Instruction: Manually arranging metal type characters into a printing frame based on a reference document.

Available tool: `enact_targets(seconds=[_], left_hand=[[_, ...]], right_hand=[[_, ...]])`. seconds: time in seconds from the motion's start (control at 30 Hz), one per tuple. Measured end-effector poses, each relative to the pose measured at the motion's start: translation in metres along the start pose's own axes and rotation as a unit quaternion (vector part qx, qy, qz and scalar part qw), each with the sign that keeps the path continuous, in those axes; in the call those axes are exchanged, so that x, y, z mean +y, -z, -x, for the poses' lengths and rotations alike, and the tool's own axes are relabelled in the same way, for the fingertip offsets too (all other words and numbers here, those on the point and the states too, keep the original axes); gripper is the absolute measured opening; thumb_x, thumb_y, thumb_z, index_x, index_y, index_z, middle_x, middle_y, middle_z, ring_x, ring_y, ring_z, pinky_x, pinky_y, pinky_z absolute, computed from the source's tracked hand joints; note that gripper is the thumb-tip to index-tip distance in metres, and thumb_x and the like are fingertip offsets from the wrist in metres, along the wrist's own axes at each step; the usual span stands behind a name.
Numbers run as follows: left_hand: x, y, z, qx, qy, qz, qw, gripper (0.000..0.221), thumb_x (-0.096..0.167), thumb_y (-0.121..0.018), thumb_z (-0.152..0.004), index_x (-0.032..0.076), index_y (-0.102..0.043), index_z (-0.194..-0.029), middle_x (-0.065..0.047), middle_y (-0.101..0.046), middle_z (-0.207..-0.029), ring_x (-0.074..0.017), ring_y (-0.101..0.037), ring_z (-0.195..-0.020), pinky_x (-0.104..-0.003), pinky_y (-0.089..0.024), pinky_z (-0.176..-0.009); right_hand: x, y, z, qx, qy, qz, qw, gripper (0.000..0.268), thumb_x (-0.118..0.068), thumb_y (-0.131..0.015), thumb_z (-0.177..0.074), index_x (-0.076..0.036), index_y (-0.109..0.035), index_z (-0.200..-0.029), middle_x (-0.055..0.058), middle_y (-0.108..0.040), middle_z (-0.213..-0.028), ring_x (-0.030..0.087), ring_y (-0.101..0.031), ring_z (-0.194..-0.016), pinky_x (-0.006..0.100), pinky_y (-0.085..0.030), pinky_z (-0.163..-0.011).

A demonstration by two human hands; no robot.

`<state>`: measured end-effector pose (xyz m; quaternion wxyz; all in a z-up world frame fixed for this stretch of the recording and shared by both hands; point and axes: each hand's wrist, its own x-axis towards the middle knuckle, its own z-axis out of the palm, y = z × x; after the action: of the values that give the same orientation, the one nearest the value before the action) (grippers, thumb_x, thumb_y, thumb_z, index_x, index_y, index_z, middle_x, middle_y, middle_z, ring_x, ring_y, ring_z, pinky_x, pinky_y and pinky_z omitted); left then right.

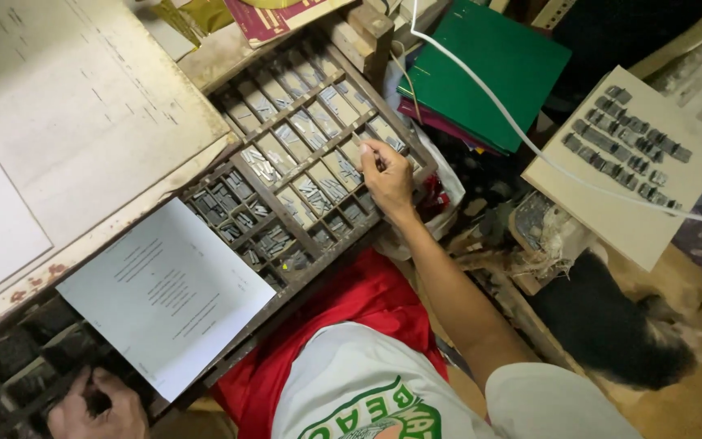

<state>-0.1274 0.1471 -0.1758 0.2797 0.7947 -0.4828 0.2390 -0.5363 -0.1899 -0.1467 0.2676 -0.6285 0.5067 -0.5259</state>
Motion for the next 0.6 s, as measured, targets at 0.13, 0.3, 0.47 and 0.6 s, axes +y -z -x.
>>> enact_targets(seconds=[0.13,0.3,0.47,0.6], left_hand=[[0.014,0.007,-0.007,-0.057,0.044,-0.042,0.997,0.022,0.006,-0.073,-0.119,-0.011,-0.086,-0.125,-0.021,-0.061,-0.082,-0.0272,-0.059,-0.08,-0.04,-0.051,-0.066],[0.002,-0.006,0.0,-0.008,0.017,0.004,1.0,0.013,-0.002,-0.077,-0.117,-0.011,-0.086,-0.121,-0.022,-0.06,-0.086,-0.0327,-0.061,-0.086,-0.044,-0.051,-0.073],[-0.01,-0.018,0.009,0.008,-0.006,-0.02,1.0,0.012,0.0,-0.078,-0.12,-0.008,-0.086,-0.116,-0.022,-0.063,-0.089,-0.0333,-0.063,-0.089,-0.044,-0.053,-0.08],[-0.001,-0.016,0.003,0.013,0.044,0.066,0.997,0.011,-0.007,-0.074,-0.117,-0.015,-0.082,-0.119,-0.026,-0.064,-0.102,-0.034,-0.064,-0.09,-0.041,-0.055,-0.076]], right_hand=[[0.005,-0.001,-0.001,0.013,-0.014,-0.01,1.0,0.026,-0.021,-0.056,-0.103,-0.004,-0.074,-0.112,0.007,-0.077,-0.082,0.02,-0.081,-0.078,0.023,-0.056,-0.053],[0.007,-0.001,-0.002,0.034,-0.02,-0.026,0.999,0.026,-0.024,-0.058,-0.103,-0.006,-0.075,-0.11,0.003,-0.072,-0.073,0.02,-0.081,-0.075,0.022,-0.053,-0.051],[0.012,-0.004,-0.004,0.046,-0.01,-0.038,0.998,0.026,-0.024,-0.058,-0.104,-0.005,-0.075,-0.112,0.007,-0.077,-0.08,0.02,-0.082,-0.075,0.02,-0.05,-0.048],[0.017,-0.001,-0.005,0.06,-0.013,-0.021,0.998,0.028,-0.027,-0.059,-0.103,-0.006,-0.075,-0.111,0.006,-0.078,-0.084,0.016,-0.079,-0.071,0.024,-0.057,-0.055]])
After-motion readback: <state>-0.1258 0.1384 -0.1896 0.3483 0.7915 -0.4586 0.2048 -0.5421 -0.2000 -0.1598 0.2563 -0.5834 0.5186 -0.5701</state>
